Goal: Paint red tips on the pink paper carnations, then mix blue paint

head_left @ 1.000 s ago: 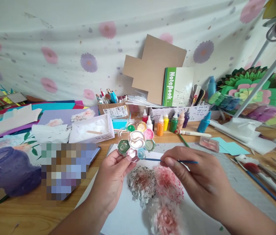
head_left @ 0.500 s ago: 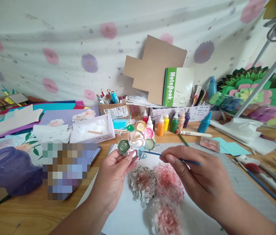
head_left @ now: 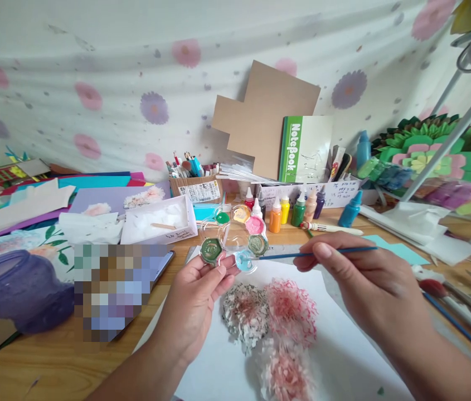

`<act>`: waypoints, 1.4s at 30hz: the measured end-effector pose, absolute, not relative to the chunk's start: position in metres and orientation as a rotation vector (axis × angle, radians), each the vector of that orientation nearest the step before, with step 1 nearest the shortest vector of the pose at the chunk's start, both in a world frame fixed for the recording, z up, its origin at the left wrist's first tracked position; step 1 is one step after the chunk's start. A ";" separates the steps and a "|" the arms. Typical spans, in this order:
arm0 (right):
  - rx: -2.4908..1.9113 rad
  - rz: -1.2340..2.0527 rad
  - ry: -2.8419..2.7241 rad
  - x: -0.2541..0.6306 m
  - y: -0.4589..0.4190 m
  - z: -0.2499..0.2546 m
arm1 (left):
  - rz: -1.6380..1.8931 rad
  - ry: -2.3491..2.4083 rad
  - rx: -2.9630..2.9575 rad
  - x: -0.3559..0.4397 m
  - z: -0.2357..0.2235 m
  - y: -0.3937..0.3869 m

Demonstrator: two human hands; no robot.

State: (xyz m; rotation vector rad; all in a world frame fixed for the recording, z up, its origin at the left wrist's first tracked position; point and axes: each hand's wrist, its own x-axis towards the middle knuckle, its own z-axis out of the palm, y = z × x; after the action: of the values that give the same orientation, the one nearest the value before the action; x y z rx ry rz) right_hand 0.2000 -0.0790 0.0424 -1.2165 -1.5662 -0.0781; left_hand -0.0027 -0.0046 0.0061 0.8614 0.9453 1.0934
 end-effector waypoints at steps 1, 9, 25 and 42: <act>-1.223 -0.075 -1.580 0.200 -0.078 0.042 | 1.093 0.947 0.860 -0.003 0.006 -0.005; -1.220 -0.087 -1.673 0.194 -0.079 0.041 | 1.089 0.929 0.865 -0.004 0.004 -0.005; -1.196 -0.118 -1.691 0.189 -0.080 0.041 | 1.106 0.936 0.863 -0.001 0.006 -0.005; -1.147 -0.133 -1.692 0.193 -0.078 0.041 | 1.101 0.917 0.865 -0.002 0.004 -0.005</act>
State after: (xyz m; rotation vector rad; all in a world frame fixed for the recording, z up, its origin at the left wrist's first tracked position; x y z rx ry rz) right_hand 0.1929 -0.0775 0.0410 -1.1468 -1.6917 -0.1332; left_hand -0.0024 -0.0049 0.0037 0.8649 0.9171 1.1013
